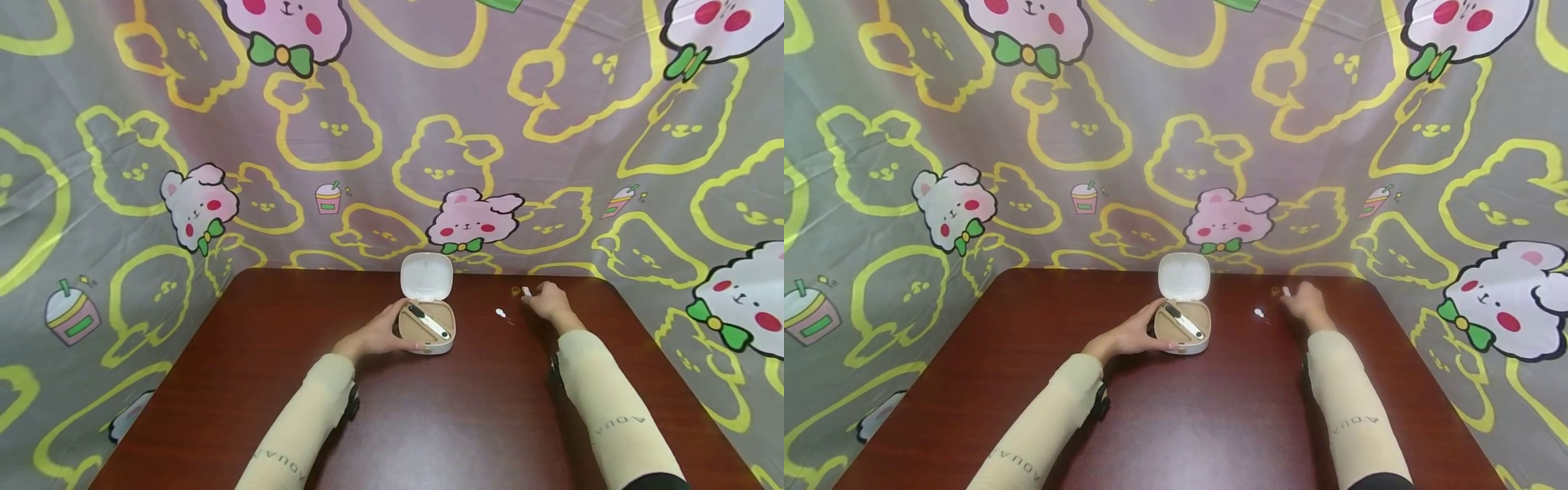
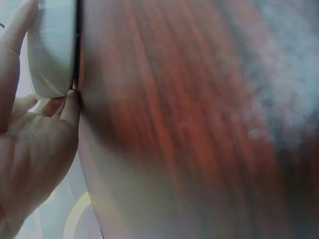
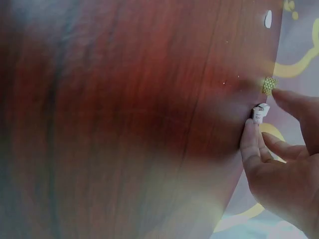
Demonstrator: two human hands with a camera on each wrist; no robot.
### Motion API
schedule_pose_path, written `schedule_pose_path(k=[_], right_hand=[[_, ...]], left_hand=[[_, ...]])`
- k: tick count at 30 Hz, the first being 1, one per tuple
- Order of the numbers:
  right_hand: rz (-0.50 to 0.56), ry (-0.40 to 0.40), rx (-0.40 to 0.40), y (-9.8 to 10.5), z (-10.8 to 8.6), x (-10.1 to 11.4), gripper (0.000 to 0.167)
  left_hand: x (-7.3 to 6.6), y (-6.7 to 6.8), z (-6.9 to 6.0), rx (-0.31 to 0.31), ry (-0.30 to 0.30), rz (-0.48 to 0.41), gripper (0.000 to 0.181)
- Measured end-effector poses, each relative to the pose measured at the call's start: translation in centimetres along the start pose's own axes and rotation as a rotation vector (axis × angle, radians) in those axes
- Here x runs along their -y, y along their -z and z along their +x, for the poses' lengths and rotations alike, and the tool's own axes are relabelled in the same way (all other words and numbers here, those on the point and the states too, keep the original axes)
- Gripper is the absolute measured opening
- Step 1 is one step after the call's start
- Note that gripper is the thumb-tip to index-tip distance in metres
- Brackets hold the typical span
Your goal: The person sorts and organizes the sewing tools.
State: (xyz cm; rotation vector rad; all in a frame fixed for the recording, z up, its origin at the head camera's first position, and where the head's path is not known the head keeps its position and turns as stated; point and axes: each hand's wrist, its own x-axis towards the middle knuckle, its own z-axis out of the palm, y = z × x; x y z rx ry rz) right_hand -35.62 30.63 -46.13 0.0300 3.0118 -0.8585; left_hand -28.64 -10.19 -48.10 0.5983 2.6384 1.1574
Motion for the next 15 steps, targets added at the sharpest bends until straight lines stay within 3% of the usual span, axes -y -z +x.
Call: schedule_pose_path(k=[9, 15], right_hand=[[0.009, -0.080, -0.053, -0.05, -0.23, -0.81, 0.036], [0.191, -0.047, -0.028, -0.05, -0.57, -0.48, 0.026]], left_hand=[[-0.13, -0.25, 0.10, 0.008, -0.013, -0.006, 0.108], [-0.12, 0.11, -0.02, 0.000, -0.003, -0.008, 0.108]])
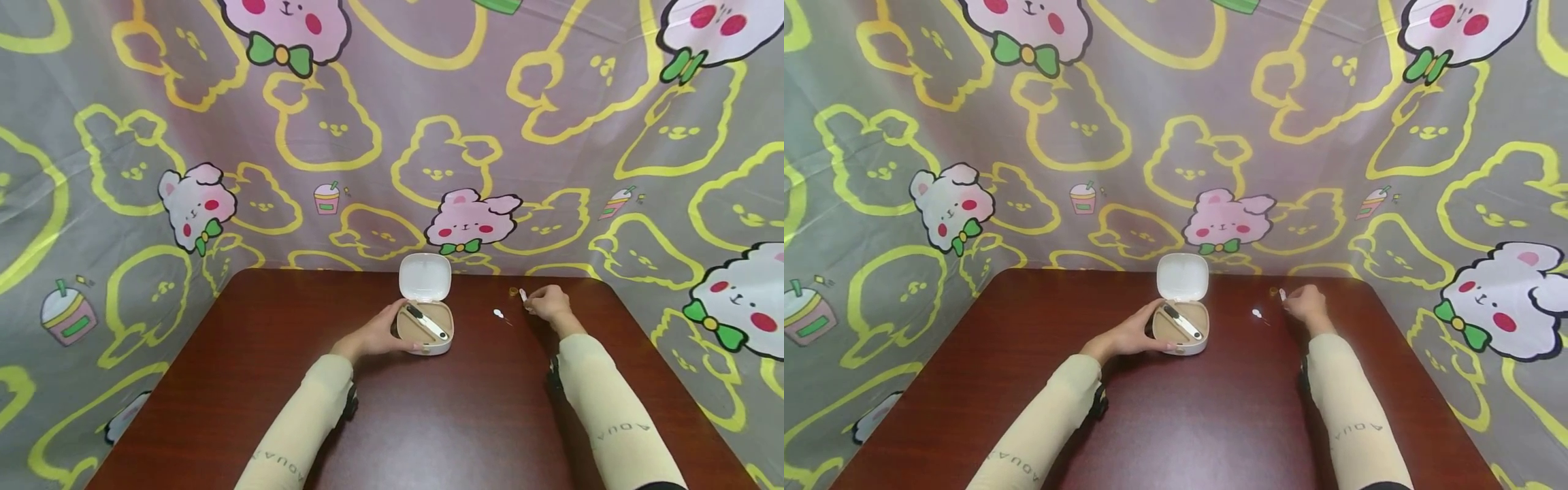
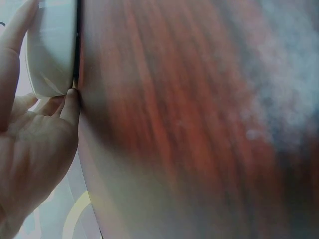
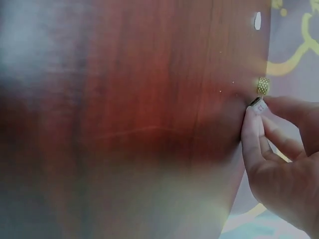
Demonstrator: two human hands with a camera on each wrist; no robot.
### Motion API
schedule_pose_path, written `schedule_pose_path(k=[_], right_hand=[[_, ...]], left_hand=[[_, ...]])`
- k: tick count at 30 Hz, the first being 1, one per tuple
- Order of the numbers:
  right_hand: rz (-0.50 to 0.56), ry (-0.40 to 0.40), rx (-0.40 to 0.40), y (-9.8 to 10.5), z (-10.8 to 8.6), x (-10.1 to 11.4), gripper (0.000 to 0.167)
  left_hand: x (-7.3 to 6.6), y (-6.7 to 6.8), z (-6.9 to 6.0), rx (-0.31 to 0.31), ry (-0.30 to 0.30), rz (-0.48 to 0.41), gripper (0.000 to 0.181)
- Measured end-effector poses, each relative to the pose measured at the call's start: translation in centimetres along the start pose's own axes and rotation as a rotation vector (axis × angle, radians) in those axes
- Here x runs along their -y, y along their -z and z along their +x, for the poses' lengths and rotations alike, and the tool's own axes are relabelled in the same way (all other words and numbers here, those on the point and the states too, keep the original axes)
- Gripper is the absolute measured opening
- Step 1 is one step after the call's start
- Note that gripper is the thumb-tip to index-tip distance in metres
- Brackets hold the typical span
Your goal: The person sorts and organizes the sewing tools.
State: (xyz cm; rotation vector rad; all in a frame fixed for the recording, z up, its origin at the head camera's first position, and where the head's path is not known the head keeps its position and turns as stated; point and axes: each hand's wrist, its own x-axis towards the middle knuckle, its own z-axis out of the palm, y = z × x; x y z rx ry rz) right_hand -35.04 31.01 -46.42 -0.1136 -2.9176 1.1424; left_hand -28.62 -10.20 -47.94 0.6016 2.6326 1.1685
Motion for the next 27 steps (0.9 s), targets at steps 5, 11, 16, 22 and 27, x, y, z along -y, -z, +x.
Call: schedule_pose_path(k=[5, 11, 16, 22, 27], right_hand=[[0.300, -0.026, 0.081, -0.1, -0.7, -0.2, 0.033], [0.491, -0.069, 0.116, 0.0, -2.0, -0.6, 0.037], [0.575, -0.058, 0.093, -0.2, -2.7, 0.1, 0.037], [0.533, 0.039, 0.084, -0.5, -3.7, 2.4, 0.032], [0.398, 0.126, 0.075, -1.6, -4.9, 4.8, 0.024]], left_hand=[[0.2, 0.2, 0.0, 0.001, -0.005, 0.009, 0.106], [0.5, 0.0, -0.1, 0.009, -0.018, -0.013, 0.106], [0.4, -0.1, -0.2, 0.008, -0.030, -0.030, 0.106], [0.2, -0.1, -0.1, 0.001, -0.024, -0.030, 0.106], [0.1, 0.0, 0.0, 0.002, -0.010, -0.014, 0.107]])
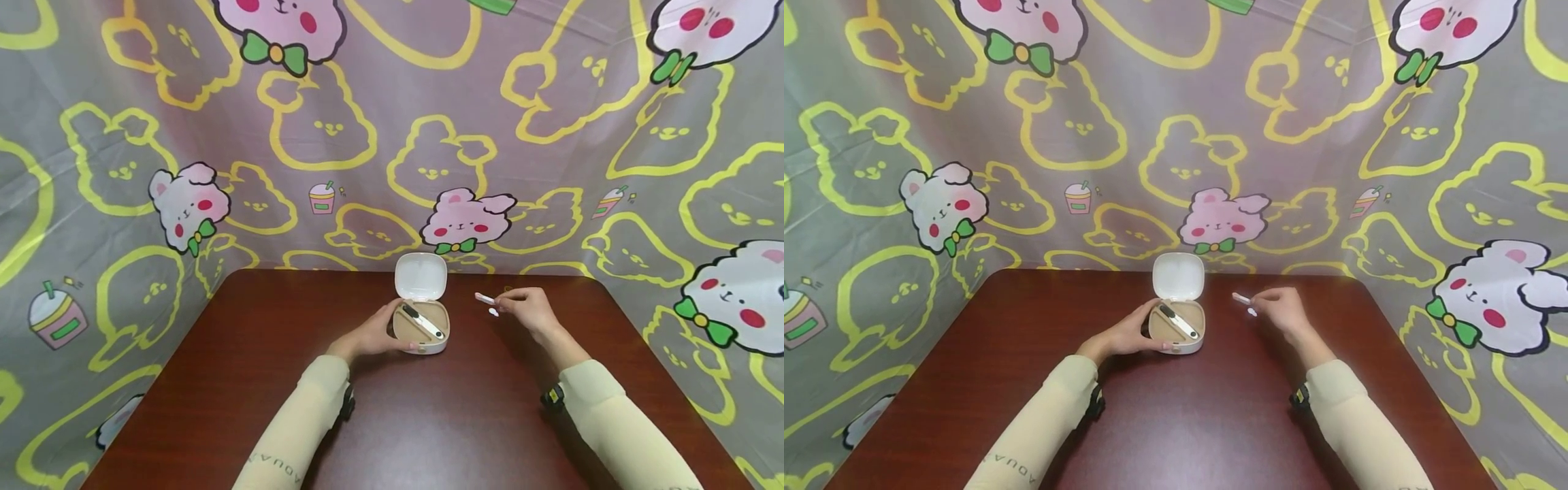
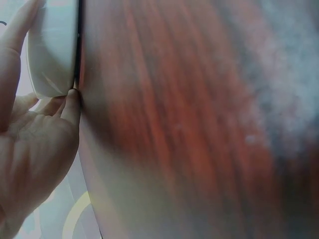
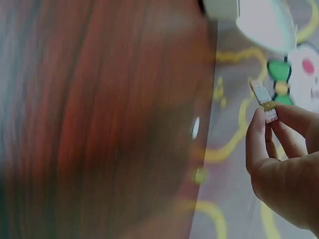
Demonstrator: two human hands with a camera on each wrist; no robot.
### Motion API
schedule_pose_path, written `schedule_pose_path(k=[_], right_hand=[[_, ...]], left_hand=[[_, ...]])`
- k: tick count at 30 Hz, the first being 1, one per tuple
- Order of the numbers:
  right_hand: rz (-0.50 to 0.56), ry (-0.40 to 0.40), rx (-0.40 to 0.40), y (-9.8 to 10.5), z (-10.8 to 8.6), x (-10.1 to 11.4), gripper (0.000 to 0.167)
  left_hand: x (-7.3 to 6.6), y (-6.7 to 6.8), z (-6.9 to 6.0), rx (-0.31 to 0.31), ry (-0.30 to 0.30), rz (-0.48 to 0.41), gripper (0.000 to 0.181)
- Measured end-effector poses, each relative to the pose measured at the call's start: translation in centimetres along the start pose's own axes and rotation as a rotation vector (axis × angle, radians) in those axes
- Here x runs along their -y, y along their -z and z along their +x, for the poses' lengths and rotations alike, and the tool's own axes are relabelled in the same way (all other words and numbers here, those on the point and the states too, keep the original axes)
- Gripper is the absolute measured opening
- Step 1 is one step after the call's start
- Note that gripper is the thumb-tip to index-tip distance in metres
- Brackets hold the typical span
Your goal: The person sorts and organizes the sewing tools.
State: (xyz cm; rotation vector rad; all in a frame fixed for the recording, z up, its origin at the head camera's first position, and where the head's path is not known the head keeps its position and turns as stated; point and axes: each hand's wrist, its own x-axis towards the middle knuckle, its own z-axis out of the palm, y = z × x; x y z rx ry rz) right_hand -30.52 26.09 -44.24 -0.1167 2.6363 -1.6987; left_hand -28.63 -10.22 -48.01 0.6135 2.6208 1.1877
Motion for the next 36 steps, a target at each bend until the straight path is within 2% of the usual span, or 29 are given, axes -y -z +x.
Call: schedule_pose_path(k=[6, 13, 19, 30, 36], right_hand=[[-0.123, 0.102, -0.012, -3.3, -0.6, 1.7, 0.015], [-0.287, 0.313, -0.054, -6.6, -0.9, 2.6, 0.005], [-0.364, 0.466, -0.053, -8.8, -0.9, 2.4, 0.005], [-0.459, 0.650, -0.027, -11.6, -0.1, 2.9, 0.012], [-0.491, 0.671, 0.020, -12.3, 0.4, 2.8, 0.012]], left_hand=[[0.0, 0.1, -0.1, -0.004, -0.008, -0.001, 0.108], [0.1, 0.1, -0.1, -0.005, -0.010, 0.002, 0.109], [0.4, 0.0, 0.0, -0.007, -0.021, -0.012, 0.109], [0.0, 0.1, -0.1, -0.003, -0.016, -0.009, 0.110], [0.1, 0.0, -0.1, -0.002, 0.003, -0.011, 0.111]])
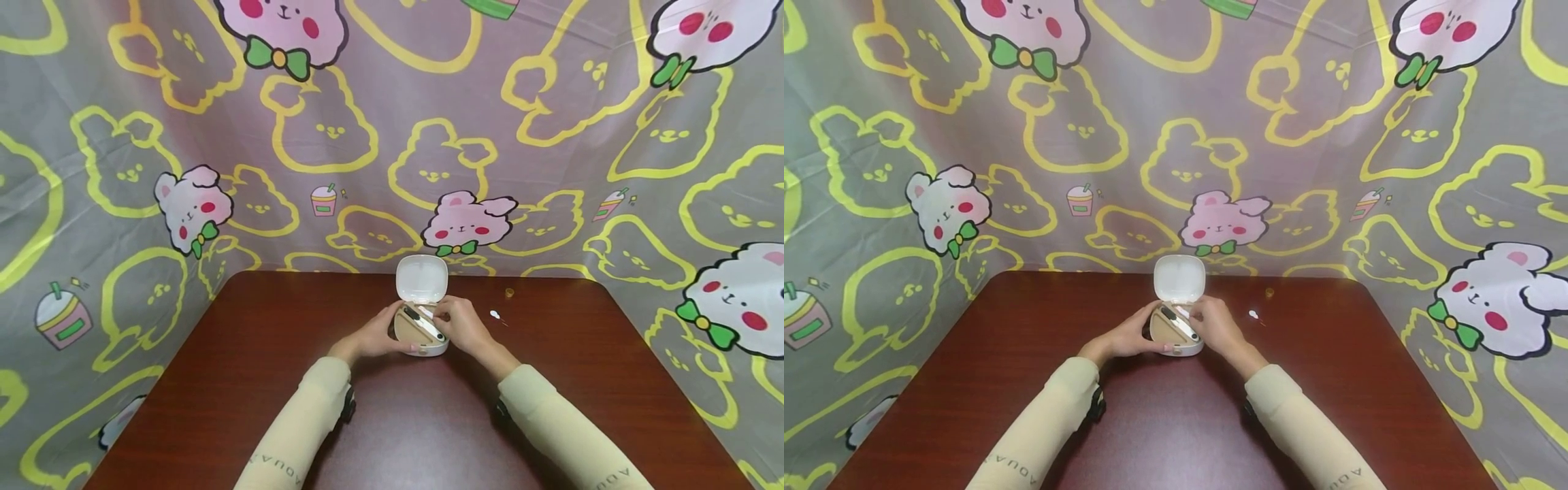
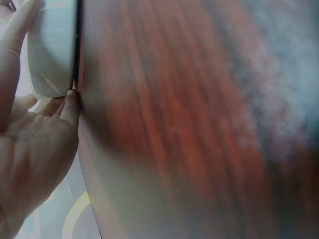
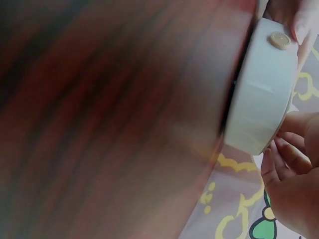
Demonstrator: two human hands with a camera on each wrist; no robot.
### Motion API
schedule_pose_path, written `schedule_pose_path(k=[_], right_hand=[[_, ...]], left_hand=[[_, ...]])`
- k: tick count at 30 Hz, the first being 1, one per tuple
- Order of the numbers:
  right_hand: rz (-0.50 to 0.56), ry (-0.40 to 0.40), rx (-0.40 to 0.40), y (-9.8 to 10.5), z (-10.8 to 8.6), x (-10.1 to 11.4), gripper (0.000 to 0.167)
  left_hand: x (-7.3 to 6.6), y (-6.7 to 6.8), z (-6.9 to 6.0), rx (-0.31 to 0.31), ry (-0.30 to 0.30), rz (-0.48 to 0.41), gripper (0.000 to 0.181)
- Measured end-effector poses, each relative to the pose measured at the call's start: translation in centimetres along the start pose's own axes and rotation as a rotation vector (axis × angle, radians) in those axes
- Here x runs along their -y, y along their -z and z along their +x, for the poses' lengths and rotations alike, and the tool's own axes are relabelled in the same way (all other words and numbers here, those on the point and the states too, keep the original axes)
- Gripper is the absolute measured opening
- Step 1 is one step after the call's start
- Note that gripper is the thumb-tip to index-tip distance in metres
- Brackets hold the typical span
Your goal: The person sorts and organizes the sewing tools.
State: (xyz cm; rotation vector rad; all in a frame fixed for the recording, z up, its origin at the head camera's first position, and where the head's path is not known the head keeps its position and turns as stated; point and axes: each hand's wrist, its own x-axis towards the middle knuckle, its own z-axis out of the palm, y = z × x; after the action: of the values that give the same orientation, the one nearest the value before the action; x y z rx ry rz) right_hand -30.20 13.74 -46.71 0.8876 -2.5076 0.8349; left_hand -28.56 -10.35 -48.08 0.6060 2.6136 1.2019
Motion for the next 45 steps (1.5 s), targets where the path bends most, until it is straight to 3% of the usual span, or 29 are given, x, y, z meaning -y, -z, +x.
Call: schedule_pose_path(k=[7, 14, 25, 31, 39, 45], right_hand=[[0.011, 0.044, 0.058, 0.3, 0.2, 0.1, 0.008], [0.044, 0.004, 0.146, 2.2, 0.3, 0.1, 0.008], [-0.034, -0.058, 0.171, 5.9, 0.5, -1.5, 0.030], [-0.092, -0.146, 0.172, 7.1, -0.1, -3.7, 0.043], [-0.252, -0.208, 0.160, 8.4, -0.7, -8.1, 0.049], [-0.285, -0.296, 0.189, 9.0, -1.3, -10.4, 0.055]], left_hand=[[0.2, 0.0, 0.1, 0.010, 0.008, 0.005, 0.112], [0.1, 0.1, 0.2, 0.007, -0.020, 0.001, 0.110], [-0.2, 0.3, 0.2, -0.006, -0.015, 0.022, 0.108], [0.0, 0.1, 0.2, -0.001, -0.018, 0.014, 0.108], [0.1, 0.1, 0.2, -0.001, -0.013, -0.002, 0.109], [0.3, 0.0, 0.3, 0.001, -0.015, -0.005, 0.108]])
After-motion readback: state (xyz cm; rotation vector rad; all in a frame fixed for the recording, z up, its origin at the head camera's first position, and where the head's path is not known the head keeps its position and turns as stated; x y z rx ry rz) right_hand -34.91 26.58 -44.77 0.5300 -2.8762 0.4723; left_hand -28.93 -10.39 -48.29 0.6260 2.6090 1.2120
